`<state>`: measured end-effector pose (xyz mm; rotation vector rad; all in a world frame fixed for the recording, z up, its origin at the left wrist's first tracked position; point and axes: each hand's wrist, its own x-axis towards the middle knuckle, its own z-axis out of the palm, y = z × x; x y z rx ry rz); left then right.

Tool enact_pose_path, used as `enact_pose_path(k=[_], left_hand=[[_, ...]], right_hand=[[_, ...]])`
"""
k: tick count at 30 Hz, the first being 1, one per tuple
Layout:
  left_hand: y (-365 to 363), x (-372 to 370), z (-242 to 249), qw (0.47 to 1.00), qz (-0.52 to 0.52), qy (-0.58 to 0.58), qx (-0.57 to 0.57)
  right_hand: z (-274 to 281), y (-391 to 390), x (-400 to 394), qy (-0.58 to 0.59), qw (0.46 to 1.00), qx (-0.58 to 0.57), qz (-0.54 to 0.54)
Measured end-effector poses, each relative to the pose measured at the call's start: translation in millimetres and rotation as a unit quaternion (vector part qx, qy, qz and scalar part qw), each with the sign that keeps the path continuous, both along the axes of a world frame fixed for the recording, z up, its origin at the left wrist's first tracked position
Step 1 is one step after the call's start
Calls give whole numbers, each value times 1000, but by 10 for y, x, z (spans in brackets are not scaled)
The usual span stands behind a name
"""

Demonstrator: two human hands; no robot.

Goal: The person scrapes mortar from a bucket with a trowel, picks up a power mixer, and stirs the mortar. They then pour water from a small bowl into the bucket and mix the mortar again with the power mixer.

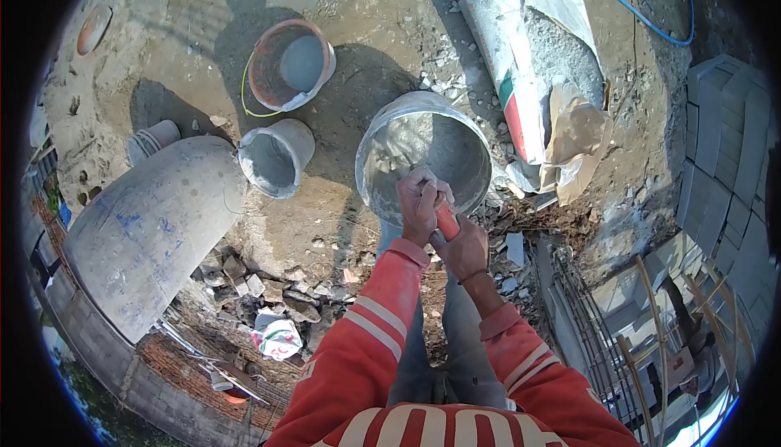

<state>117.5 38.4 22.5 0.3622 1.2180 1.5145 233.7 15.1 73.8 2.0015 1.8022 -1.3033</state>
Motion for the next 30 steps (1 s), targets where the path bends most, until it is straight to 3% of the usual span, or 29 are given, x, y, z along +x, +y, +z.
enact_pose_path(k=[13,22,30], left_hand=[[-62,-15,-78,1000,3,0,14],[-128,-70,-90,999,-2,-9,-40],[114,37,73,997,57,-54,-16]], right_hand=[[17,3,-8,-22,1000,6,20],[45,1,-39,-14,999,-5,33],[115,123,-61,-39,999,36,11]])
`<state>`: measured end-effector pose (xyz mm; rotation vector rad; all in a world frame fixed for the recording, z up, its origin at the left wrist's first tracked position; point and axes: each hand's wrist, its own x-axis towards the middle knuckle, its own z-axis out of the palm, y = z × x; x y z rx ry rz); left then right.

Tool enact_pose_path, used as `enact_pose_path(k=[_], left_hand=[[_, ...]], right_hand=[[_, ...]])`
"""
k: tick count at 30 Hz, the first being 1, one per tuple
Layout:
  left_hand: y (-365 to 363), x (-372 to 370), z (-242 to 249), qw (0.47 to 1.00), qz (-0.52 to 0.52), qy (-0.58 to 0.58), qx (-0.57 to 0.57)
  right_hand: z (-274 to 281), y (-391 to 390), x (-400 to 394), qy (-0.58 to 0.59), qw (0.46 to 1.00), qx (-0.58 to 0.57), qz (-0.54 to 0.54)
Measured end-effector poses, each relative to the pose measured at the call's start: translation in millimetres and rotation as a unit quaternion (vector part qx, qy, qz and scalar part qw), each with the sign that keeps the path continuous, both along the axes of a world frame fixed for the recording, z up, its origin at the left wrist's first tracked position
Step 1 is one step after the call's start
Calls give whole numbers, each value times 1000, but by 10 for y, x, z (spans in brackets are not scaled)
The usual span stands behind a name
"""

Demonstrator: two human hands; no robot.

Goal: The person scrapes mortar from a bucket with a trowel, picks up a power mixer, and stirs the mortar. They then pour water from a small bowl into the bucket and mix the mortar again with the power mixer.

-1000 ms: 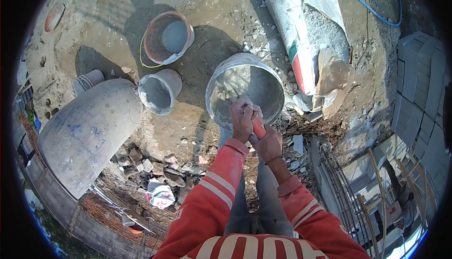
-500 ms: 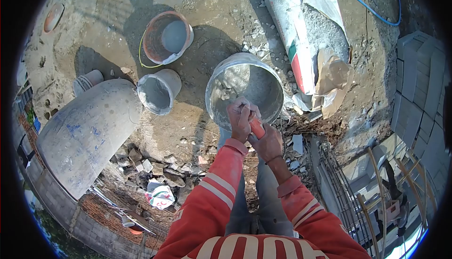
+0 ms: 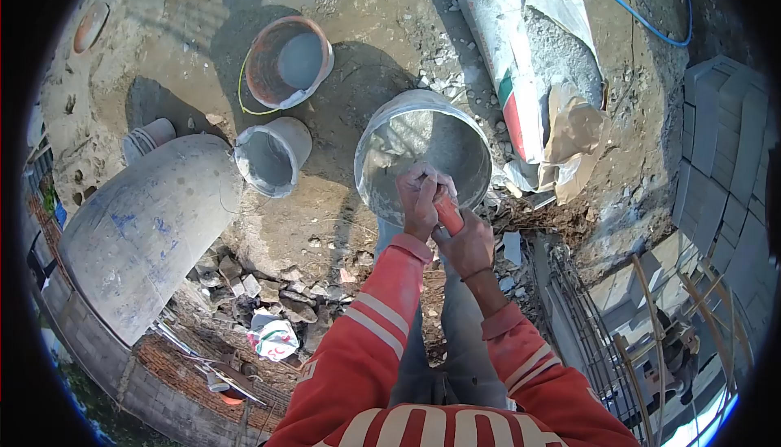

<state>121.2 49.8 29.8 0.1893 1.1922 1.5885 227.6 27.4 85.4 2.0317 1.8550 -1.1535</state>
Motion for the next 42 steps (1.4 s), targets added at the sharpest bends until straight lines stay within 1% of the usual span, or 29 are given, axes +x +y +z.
enact_pose_path(k=[1,3,5,7,8,11,13,14,15,16,19,20,22,23,25,28,32,34,37,40,42], left_hand=[[37,8,4,1000,1,-2,1],[102,29,-20,999,-36,-2,33],[157,55,-72,998,-40,7,43],[261,73,-23,997,-50,5,53],[321,116,14,998,-39,13,41],[405,201,-7,997,-34,12,69],[435,240,-11,997,-44,13,61],[442,246,-20,996,-72,18,50],[457,256,-14,994,-100,23,39],[456,287,28,995,-102,10,19],[390,345,6,996,-84,2,37],[335,339,-15,994,-99,8,32],[239,364,-35,995,-96,9,21],[188,381,-46,996,-93,9,8],[127,406,-64,997,-79,4,18],[89,414,-68,996,-91,9,15],[196,378,-57,995,-98,-8,8],[255,370,-58,995,-97,-15,9],[367,378,-19,995,-88,-33,25],[418,420,-14,994,-83,-63,27],[430,425,-17,994,-88,-12,57]], right_hand=[[6,45,12,-2,1000,1,1],[49,165,44,-11,998,-55,-35],[88,229,65,-8,998,-47,-28],[111,265,101,3,999,-23,-40],[115,285,115,2,999,-22,-39],[120,331,176,-26,999,-5,-40],[81,347,230,-24,999,-2,-49],[80,342,249,-24,999,-2,-48],[83,338,270,-5,998,-7,-70],[87,333,290,14,996,-12,-92],[106,259,327,-17,997,-18,-67],[108,215,334,-16,997,-20,-68],[80,147,356,-48,997,-28,-58],[44,89,387,-49,997,-29,-59],[-8,6,424,-37,999,-11,-37],[-12,-46,429,-32,997,-26,-69],[84,82,361,-45,996,-34,-74],[175,194,294,-81,994,-23,-70],[179,252,330,-63,995,-6,-78],[237,322,333,-75,995,-7,-69],[201,291,355,-69,995,4,-69]])
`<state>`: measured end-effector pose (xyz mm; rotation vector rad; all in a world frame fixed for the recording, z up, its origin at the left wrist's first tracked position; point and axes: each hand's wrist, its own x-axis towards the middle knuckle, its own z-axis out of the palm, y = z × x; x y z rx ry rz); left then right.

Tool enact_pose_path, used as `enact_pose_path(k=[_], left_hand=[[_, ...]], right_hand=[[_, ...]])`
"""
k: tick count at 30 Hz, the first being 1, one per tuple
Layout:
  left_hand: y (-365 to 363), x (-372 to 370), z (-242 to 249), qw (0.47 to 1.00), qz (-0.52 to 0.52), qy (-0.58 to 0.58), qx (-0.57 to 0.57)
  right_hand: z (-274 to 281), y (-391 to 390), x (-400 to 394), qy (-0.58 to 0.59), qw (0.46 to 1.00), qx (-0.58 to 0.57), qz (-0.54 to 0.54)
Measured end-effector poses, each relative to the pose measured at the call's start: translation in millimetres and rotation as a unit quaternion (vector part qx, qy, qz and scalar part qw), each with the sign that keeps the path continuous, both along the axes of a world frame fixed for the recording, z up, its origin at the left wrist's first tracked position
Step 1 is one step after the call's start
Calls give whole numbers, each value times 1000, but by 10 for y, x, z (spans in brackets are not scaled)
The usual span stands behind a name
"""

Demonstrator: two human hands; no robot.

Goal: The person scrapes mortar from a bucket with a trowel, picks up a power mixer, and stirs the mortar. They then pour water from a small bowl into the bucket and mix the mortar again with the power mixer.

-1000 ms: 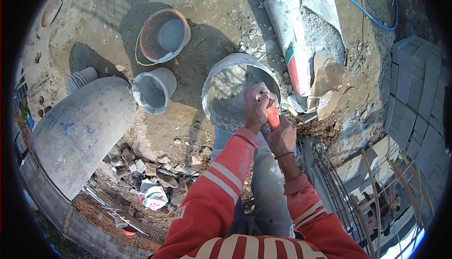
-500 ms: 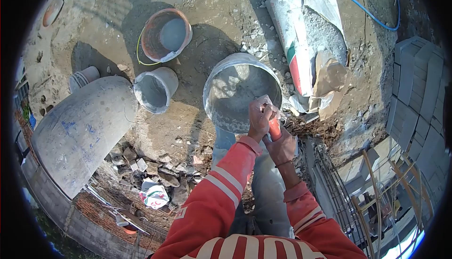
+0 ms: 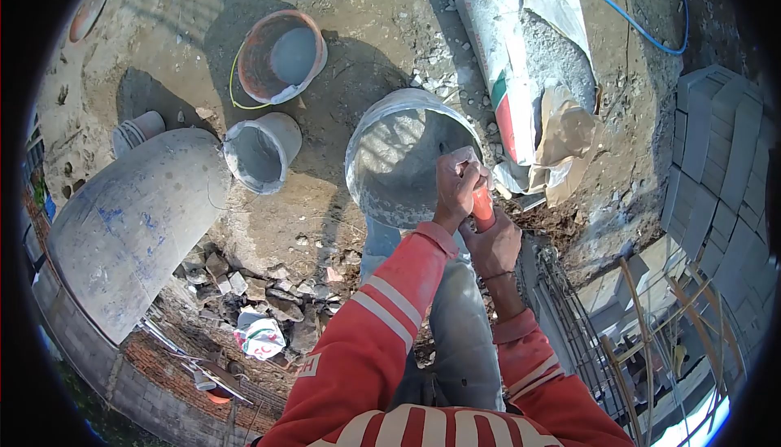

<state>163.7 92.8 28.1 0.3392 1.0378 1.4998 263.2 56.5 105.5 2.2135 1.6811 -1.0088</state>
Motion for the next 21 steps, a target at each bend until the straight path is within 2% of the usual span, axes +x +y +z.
enact_pose_path(k=[7,12,16,21], left_hand=[[-5,-44,32,1000,8,-21,-3],[-3,-100,23,999,-4,48,21],[22,-178,-12,998,-11,48,26],[46,-216,15,1000,-1,-12,15]], right_hand=[[-83,-63,-43,33,999,37,-8],[-141,-61,-65,44,998,54,3],[-179,-55,-122,88,995,48,-26],[-100,-13,-203,41,998,57,2]])
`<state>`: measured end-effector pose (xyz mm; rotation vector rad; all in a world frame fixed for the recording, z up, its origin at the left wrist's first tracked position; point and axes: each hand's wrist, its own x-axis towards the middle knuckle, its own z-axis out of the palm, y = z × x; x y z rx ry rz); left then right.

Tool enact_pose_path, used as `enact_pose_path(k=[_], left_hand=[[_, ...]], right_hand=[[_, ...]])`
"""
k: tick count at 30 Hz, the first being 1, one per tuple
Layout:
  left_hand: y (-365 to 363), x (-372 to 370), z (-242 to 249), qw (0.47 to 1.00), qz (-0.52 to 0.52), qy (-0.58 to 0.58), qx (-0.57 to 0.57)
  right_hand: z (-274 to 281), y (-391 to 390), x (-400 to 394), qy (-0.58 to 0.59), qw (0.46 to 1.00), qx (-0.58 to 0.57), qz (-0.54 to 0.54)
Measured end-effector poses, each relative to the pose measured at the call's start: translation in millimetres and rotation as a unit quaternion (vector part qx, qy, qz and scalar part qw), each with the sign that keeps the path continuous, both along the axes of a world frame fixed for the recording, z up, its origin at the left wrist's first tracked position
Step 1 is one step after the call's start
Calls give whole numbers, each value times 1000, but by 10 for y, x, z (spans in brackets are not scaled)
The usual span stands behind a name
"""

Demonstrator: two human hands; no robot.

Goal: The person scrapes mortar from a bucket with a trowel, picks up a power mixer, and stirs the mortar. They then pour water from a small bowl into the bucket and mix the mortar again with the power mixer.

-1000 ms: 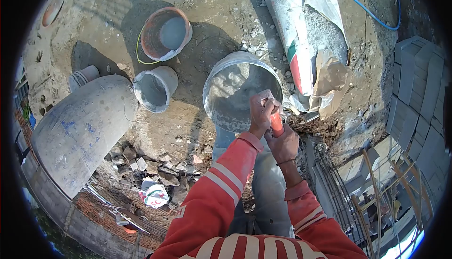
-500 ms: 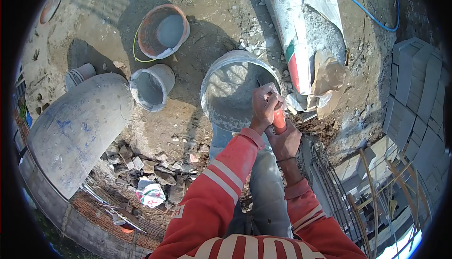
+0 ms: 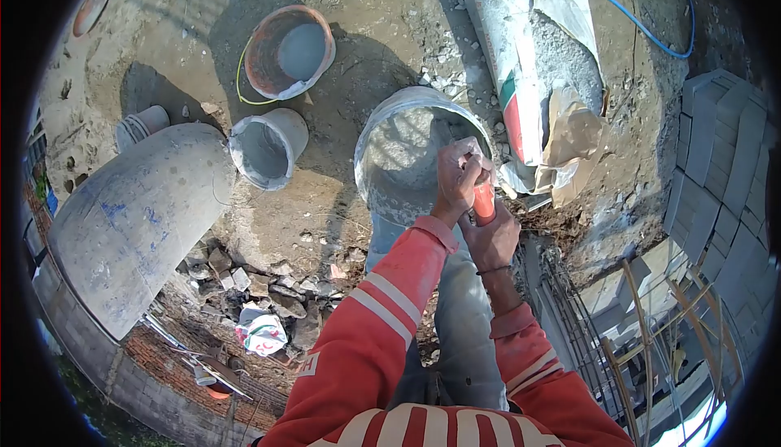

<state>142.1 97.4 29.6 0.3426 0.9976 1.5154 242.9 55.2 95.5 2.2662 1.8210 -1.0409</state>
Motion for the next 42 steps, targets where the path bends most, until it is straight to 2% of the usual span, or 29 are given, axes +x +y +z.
enact_pose_path(k=[3,8,10,13,21,24,30,33,36,42], left_hand=[[-2,71,-27,999,1,20,27],[-77,103,-44,999,-7,30,9],[-122,80,-36,999,-4,33,2],[-173,37,-13,999,-13,40,-3],[-284,-106,-27,995,-39,83,-38],[-304,-149,-79,993,-21,119,7],[-327,-208,-27,997,-23,51,-52],[-359,-225,-43,996,-16,82,-41],[-380,-263,-10,996,-18,57,-65],[-441,-307,-93,999,5,48,-23]], right_hand=[[-36,-26,56,4,1000,19,1],[-54,-104,105,19,999,36,3],[-37,-120,83,-7,999,-26,-18],[-62,-183,73,-9,999,-44,-15],[-93,-309,-24,23,997,-63,-39],[-130,-293,-96,24,998,-51,-26],[-110,-304,-121,18,999,-39,-2],[-75,-293,-161,22,999,-43,0],[-92,-357,-177,11,999,-47,12],[-125,-405,-231,5,998,-56,20]])
